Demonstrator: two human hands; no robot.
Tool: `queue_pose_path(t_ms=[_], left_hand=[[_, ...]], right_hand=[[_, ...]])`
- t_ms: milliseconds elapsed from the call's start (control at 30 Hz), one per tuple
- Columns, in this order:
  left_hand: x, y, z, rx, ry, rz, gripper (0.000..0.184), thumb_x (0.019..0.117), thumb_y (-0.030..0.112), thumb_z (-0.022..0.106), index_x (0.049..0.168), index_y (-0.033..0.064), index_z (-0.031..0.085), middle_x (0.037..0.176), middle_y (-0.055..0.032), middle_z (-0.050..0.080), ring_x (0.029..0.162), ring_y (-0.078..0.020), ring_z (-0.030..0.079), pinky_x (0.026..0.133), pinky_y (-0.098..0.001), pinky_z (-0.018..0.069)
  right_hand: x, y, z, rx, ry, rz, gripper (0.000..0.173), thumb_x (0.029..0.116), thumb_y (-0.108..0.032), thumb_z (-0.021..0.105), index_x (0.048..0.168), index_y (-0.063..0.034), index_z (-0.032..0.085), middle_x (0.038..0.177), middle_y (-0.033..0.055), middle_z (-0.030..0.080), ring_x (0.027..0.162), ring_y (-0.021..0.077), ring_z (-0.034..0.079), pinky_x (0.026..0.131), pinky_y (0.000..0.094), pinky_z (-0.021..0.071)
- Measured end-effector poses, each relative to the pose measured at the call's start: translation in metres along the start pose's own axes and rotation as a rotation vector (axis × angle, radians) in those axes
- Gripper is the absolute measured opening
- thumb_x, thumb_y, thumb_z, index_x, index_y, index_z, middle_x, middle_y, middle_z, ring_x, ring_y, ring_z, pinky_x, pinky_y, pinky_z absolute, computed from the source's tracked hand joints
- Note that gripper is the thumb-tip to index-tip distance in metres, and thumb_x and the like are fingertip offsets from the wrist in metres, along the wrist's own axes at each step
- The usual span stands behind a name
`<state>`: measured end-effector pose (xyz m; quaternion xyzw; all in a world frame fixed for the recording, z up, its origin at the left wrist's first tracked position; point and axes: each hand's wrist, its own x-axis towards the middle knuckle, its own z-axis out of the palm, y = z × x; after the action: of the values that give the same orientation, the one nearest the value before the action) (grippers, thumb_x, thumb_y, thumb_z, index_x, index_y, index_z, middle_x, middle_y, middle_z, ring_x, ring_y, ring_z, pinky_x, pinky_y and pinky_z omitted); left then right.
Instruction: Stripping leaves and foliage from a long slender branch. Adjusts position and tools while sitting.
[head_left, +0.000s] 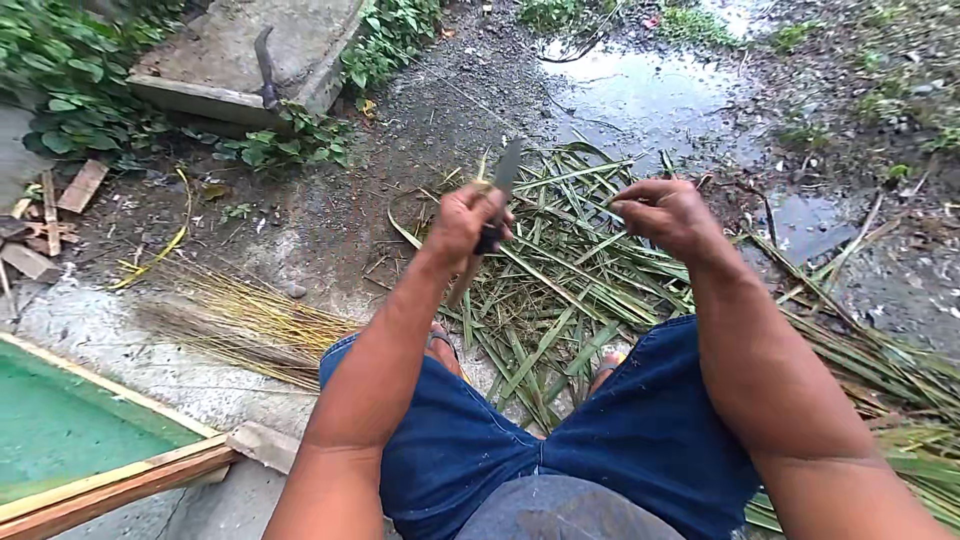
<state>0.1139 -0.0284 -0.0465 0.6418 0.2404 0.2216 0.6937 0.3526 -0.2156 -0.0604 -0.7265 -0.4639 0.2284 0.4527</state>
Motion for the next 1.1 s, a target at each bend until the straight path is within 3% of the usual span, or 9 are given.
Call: queue_pose_path(t_ms=[133, 233, 300, 400, 467, 700, 1100], left_hand=[[-0.001, -0.010, 0.026, -0.040, -0.145, -0.087, 0.033, 0.1085, 0.015, 0.049, 0.140, 0.0061, 0.050, 0.074, -0.0047, 0.063, 0.058, -0.0118, 0.062, 0.053, -0.0255, 0.0557], [0.002, -0.009, 0.016, -0.112, -0.110, -0.108, 0.033, 0.1097, 0.018, 0.046, 0.140, 0.0093, 0.053, 0.071, -0.0029, 0.061, 0.055, -0.0108, 0.061, 0.049, -0.0242, 0.0547], [0.004, -0.005, 0.006, -0.144, -0.044, -0.089, 0.028, 0.1104, 0.020, 0.045, 0.133, 0.0093, 0.055, 0.069, -0.0023, 0.060, 0.053, -0.0107, 0.061, 0.048, -0.0238, 0.0546], [0.003, -0.003, 0.000, -0.167, 0.007, -0.071, 0.029, 0.1100, 0.019, 0.045, 0.133, 0.0065, 0.056, 0.068, -0.0031, 0.060, 0.052, -0.0109, 0.061, 0.047, -0.0235, 0.0545], [0.001, -0.004, 0.001, -0.158, -0.007, -0.085, 0.024, 0.1097, 0.018, 0.046, 0.127, 0.0054, 0.056, 0.067, -0.0032, 0.060, 0.052, -0.0106, 0.061, 0.047, -0.0230, 0.0542], [0.008, 0.010, -0.023, -0.170, 0.113, 0.008, 0.031, 0.1109, 0.019, 0.042, 0.135, 0.0062, 0.056, 0.066, -0.0006, 0.058, 0.051, -0.0103, 0.060, 0.047, -0.0244, 0.0553], [0.004, 0.029, -0.070, -0.213, 0.324, 0.150, 0.030, 0.1120, 0.027, 0.040, 0.133, 0.0146, 0.058, 0.064, 0.0033, 0.056, 0.050, -0.0098, 0.058, 0.046, -0.0255, 0.0545]], right_hand=[[0.004, -0.011, 0.032, 0.037, -0.116, -0.074, 0.016, 0.0997, -0.013, 0.061, 0.104, -0.0028, 0.073, 0.079, 0.0020, 0.068, 0.058, 0.0047, 0.058, 0.058, 0.0260, 0.0530], [0.005, -0.013, 0.038, 0.032, -0.163, -0.120, 0.014, 0.1002, -0.013, 0.062, 0.103, -0.0051, 0.074, 0.076, -0.0007, 0.067, 0.057, 0.0023, 0.055, 0.057, 0.0237, 0.0502], [0.006, -0.011, 0.037, 0.036, -0.176, -0.151, 0.014, 0.1002, -0.013, 0.062, 0.102, -0.0062, 0.074, 0.074, -0.0022, 0.066, 0.055, 0.0009, 0.053, 0.054, 0.0219, 0.0482], [0.005, -0.014, 0.033, 0.013, -0.187, -0.179, 0.015, 0.1009, -0.013, 0.061, 0.103, -0.0070, 0.074, 0.077, -0.0027, 0.066, 0.057, 0.0003, 0.053, 0.056, 0.0209, 0.0481], [0.006, -0.014, 0.032, 0.008, -0.191, -0.190, 0.015, 0.1013, -0.013, 0.060, 0.103, -0.0068, 0.074, 0.080, -0.0026, 0.066, 0.058, -0.0003, 0.053, 0.057, 0.0198, 0.0483], [0.006, -0.009, 0.026, -0.011, -0.219, -0.263, 0.016, 0.1014, -0.012, 0.060, 0.104, -0.0076, 0.074, 0.087, -0.0021, 0.067, 0.062, -0.0006, 0.054, 0.060, 0.0197, 0.0489], [0.002, 0.004, 0.001, -0.016, -0.189, -0.328, 0.017, 0.0992, -0.014, 0.060, 0.102, -0.0066, 0.075, 0.089, -0.0020, 0.066, 0.062, -0.0009, 0.054, 0.057, 0.0182, 0.0486]])
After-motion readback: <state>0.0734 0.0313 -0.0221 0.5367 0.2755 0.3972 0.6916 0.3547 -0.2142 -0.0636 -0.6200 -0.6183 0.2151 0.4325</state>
